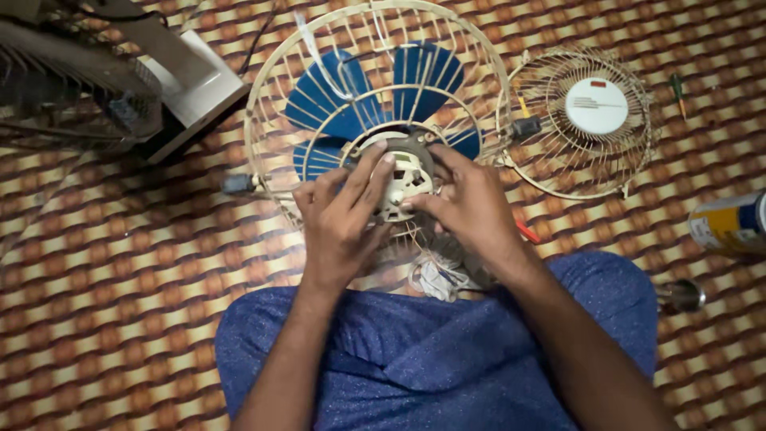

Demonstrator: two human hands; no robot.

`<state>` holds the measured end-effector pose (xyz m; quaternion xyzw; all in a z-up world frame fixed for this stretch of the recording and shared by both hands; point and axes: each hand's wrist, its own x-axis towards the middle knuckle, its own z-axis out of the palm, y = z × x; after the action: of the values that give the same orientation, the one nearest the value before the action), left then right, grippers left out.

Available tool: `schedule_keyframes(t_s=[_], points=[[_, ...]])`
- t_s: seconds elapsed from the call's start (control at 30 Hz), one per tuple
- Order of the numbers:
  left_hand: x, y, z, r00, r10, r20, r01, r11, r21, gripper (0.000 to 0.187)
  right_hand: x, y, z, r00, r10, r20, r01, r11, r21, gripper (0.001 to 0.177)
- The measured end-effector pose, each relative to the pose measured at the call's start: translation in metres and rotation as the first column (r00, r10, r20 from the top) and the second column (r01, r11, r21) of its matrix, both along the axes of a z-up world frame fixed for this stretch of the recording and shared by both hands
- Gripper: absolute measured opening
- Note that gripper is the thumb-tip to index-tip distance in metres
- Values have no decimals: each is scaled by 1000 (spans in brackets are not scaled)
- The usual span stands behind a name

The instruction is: The person disassembles an electric fan by removing the front grille, then the fan blades and motor hub, and finally the rear grille. They then wipe the front grille with a cloth.

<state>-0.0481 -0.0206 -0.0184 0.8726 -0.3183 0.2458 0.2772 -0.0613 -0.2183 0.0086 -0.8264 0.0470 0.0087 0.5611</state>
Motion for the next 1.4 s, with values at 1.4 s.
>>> schedule_keyframes(t_s=[1.4], points=[[20,1,-13,974,-212,82,213,977,0,59,-19,1,-53,965,-154,214,129,983,128,62]])
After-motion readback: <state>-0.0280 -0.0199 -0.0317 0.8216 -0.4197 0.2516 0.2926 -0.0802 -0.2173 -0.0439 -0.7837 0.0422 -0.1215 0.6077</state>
